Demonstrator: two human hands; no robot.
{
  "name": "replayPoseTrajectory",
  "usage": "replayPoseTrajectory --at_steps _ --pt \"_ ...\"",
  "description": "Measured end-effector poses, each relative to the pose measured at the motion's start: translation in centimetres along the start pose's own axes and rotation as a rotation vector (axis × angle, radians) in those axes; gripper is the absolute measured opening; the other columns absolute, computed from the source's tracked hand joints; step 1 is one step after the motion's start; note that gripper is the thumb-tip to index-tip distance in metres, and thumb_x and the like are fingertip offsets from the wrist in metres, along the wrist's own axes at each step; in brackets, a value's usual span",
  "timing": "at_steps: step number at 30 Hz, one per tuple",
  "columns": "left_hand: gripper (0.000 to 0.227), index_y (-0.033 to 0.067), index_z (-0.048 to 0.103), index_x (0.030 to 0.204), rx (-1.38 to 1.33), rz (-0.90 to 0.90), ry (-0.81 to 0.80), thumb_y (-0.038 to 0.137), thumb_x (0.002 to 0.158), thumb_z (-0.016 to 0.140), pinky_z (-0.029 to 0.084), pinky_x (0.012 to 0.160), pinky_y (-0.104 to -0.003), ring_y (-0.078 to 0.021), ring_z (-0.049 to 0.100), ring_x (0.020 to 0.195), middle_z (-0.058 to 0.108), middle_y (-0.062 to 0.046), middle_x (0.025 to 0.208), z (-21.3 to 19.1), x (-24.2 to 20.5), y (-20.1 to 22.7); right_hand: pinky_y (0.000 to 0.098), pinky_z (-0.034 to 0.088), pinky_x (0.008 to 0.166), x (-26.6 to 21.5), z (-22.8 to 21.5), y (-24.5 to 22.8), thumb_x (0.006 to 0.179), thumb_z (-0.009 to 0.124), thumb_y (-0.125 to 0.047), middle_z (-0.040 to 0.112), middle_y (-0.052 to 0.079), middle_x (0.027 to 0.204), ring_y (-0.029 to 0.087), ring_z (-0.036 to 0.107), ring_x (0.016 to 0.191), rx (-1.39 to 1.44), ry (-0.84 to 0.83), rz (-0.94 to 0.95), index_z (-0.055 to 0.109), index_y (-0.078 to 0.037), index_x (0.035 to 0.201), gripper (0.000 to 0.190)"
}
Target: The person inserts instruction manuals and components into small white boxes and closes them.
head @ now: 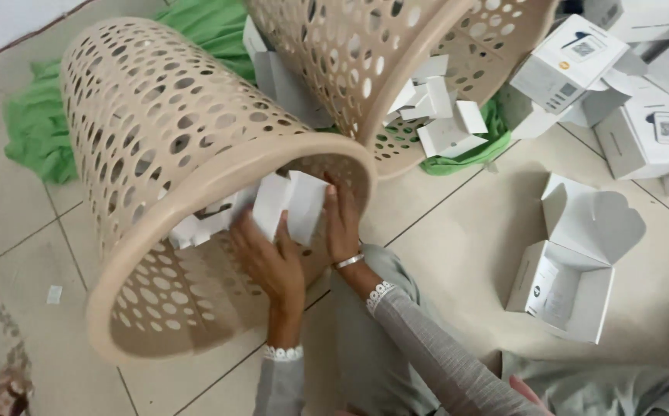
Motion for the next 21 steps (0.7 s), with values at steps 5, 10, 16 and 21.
replayPoseTrajectory --at_steps 5,10,16,21 --pt "0.051 -0.0027 0.049 0.139 -0.553 -0.066 -0.233 0.034 0.106 0.060 0.050 0.097 -0.045 -0.0319 0.060 0.117 0.055 -0.018 0.130 2.8 -3.6 8.8 0.0402 0.046 0.107 -4.7 -10.4 3.3 0.107 0.038 -0.061 0.058 0.018 0.138 0.026 0.056 0.125 0.288 0.208 0.029 0.046 0.003 0.147 0.076" --pt "0.053 0.0002 0.052 0.141 -1.103 -0.259 -0.750 0.036 0.103 0.059 0.053 0.093 -0.035 -0.0211 0.064 0.115 0.065 -0.014 0.130 9.2 -8.4 18.4 0.0443 0.046 0.116 -9.5 -24.1 -2.3 0.102 0.038 -0.074 0.057 0.018 0.146 0.029 0.056 0.135 0.184 0.301 -0.183 0.044 0.006 0.150 0.094" --pt "0.049 -0.0049 0.060 0.137 -1.507 -0.431 -1.533 0.034 0.108 0.056 0.051 0.101 -0.038 -0.0240 0.064 0.117 0.067 -0.017 0.129 21.3 -19.1 22.5 0.0395 0.051 0.105 -14.5 -36.0 -6.1 0.101 0.041 -0.072 0.052 0.009 0.146 0.024 0.059 0.130 -0.180 0.447 -0.232 0.052 -0.003 0.149 0.085" --pt "0.047 0.0066 0.050 0.142 -1.485 -0.947 -1.810 0.032 0.103 0.048 0.053 0.102 -0.041 -0.0245 0.064 0.122 0.066 -0.011 0.133 24.5 -24.1 20.0 0.0357 0.057 0.093 -15.6 -40.0 -4.1 0.097 0.068 -0.011 0.060 0.009 0.136 0.021 0.066 0.118 -0.398 0.690 0.055 0.058 -0.005 0.138 0.043"
Point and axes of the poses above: each hand's wrist, its own x-axis towards the middle knuckle, its own z-axis out of the palm, y = z × x, the point moved 1 cm from there along x, towards the middle knuckle
